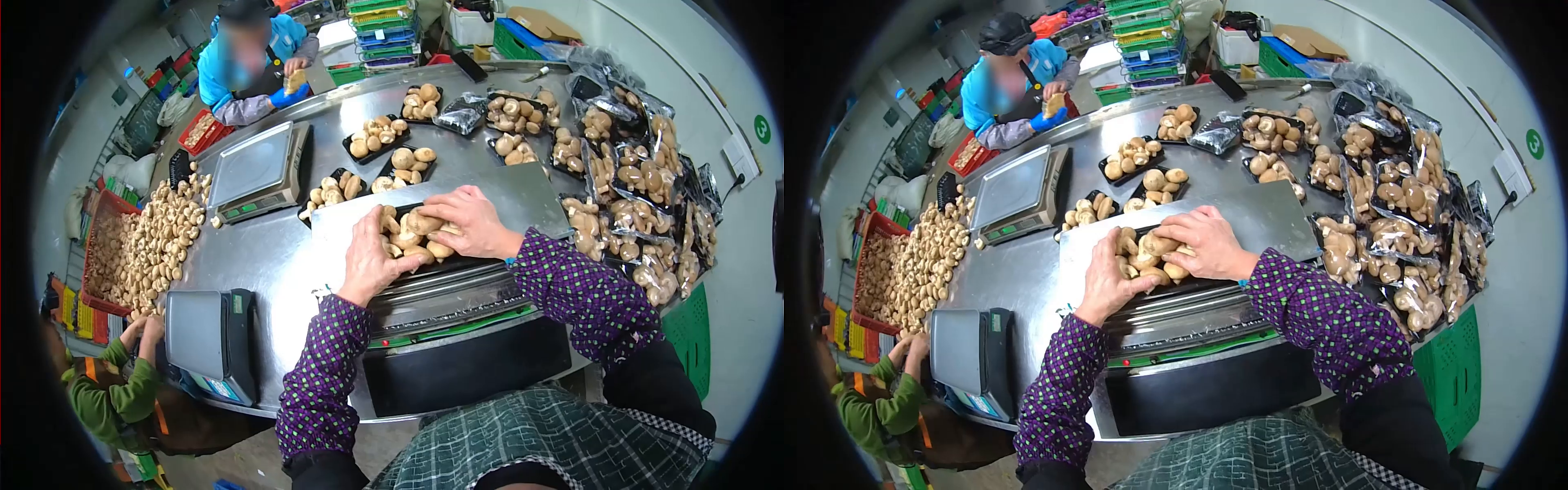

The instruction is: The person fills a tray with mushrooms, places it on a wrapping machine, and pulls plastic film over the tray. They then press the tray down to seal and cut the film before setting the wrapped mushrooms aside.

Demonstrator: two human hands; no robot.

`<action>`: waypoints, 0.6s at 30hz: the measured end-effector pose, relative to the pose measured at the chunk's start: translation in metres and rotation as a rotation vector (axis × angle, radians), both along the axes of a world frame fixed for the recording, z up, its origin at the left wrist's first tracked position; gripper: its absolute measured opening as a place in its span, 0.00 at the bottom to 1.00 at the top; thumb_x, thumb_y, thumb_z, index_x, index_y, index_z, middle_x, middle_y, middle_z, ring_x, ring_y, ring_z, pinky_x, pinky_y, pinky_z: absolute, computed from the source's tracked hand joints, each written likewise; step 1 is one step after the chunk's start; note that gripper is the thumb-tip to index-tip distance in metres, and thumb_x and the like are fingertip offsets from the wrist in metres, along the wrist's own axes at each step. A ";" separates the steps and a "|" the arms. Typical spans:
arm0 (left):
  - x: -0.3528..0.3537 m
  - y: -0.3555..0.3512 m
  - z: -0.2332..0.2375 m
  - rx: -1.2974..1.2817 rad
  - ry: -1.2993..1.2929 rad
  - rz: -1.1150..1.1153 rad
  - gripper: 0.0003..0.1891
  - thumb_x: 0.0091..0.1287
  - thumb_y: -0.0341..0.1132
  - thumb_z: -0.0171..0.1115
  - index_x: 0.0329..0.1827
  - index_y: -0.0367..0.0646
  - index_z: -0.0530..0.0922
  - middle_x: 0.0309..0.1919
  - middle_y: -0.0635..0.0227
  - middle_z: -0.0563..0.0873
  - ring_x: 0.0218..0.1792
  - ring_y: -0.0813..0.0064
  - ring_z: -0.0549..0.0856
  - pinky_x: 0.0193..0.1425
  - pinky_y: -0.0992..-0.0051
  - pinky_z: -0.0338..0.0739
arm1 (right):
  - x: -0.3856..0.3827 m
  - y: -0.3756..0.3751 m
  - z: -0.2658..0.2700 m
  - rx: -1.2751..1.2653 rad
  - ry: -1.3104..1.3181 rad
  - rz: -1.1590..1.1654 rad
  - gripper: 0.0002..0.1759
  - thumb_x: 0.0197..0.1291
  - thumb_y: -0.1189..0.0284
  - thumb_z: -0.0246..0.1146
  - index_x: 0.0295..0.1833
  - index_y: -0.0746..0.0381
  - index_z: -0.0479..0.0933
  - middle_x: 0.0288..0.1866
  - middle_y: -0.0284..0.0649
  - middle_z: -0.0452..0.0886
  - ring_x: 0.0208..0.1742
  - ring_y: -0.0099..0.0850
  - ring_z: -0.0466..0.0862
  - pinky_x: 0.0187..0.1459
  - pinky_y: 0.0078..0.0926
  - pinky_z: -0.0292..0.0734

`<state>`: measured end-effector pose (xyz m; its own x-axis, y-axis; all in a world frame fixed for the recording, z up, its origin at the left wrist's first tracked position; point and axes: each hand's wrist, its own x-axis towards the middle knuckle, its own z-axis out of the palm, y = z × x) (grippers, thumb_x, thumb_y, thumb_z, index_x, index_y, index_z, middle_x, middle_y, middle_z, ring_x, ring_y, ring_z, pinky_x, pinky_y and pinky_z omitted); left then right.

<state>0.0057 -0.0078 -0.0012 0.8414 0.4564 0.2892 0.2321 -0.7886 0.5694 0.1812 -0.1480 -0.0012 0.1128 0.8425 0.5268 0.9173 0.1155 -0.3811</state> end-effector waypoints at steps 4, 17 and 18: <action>-0.004 -0.015 -0.001 -0.005 -0.089 -0.009 0.48 0.45 0.48 0.75 0.64 0.33 0.57 0.53 0.48 0.71 0.55 0.52 0.71 0.59 0.60 0.68 | 0.001 -0.004 0.009 -0.047 0.061 0.038 0.20 0.49 0.61 0.66 0.49 0.53 0.78 0.51 0.33 0.78 0.54 0.31 0.75 0.57 0.36 0.61; 0.000 -0.018 -0.014 -0.096 -0.089 0.112 0.50 0.49 0.50 0.72 0.68 0.31 0.53 0.56 0.47 0.69 0.58 0.53 0.69 0.63 0.61 0.64 | -0.004 0.004 -0.005 0.041 0.060 -0.075 0.22 0.50 0.54 0.65 0.43 0.60 0.79 0.42 0.43 0.80 0.45 0.42 0.80 0.48 0.38 0.73; -0.002 -0.018 -0.011 -0.115 -0.094 0.111 0.50 0.49 0.49 0.72 0.68 0.31 0.53 0.56 0.47 0.68 0.59 0.52 0.68 0.63 0.61 0.64 | -0.001 0.006 -0.007 0.042 0.080 -0.055 0.21 0.50 0.55 0.65 0.43 0.60 0.79 0.42 0.44 0.80 0.44 0.42 0.80 0.48 0.38 0.73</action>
<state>0.0037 -0.0260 -0.0118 0.7557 0.5796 0.3048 0.2557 -0.6896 0.6775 0.1798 -0.1424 -0.0077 0.2016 0.8112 0.5489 0.8896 0.0829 -0.4492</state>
